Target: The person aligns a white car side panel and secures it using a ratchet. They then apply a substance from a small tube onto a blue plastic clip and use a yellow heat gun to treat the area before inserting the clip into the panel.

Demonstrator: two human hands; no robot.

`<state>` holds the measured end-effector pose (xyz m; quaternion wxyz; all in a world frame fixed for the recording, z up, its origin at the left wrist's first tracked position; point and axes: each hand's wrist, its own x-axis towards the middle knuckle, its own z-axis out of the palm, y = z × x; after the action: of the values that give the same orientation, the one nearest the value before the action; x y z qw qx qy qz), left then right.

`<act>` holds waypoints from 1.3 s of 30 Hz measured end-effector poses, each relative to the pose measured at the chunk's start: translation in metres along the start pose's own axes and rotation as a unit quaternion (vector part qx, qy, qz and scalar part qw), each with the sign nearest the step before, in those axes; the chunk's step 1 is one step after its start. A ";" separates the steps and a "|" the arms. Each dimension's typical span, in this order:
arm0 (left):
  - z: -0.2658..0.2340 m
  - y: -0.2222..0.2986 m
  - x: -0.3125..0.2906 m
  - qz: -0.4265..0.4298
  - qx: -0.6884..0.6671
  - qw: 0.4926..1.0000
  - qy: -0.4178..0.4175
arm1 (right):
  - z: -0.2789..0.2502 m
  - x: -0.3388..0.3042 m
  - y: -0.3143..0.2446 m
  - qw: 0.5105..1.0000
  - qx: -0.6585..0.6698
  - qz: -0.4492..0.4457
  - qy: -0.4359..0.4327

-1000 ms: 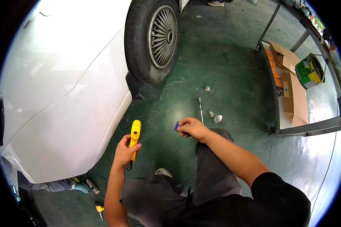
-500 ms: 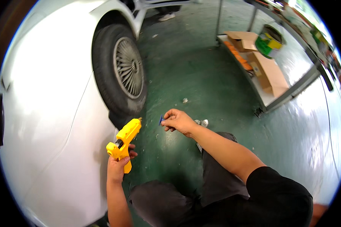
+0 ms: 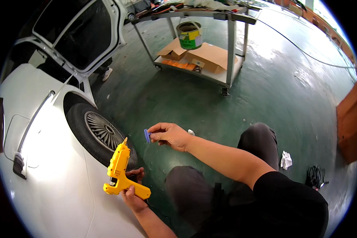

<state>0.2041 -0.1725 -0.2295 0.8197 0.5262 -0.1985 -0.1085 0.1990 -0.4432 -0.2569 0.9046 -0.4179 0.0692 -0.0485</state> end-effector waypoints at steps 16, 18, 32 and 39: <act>-0.002 0.018 -0.010 0.007 0.060 0.997 -0.041 | 0.038 -0.001 0.022 0.997 0.010 -0.069 -0.013; -0.003 0.018 -0.009 0.004 0.067 0.997 -0.043 | 0.037 -0.001 0.025 0.997 0.014 -0.070 -0.013; -0.005 -0.002 -0.007 -0.013 0.088 0.996 -0.029 | 0.031 0.008 0.047 0.997 0.041 -0.058 -0.010; -0.012 -0.010 -0.006 -0.021 0.108 0.994 -0.023 | 0.031 0.012 0.052 0.998 0.041 -0.041 -0.005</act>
<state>0.2043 -0.1646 -0.2437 0.7508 0.6131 -0.2170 -0.1155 0.2178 -0.3887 -0.2778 0.9186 -0.3830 0.0456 -0.0860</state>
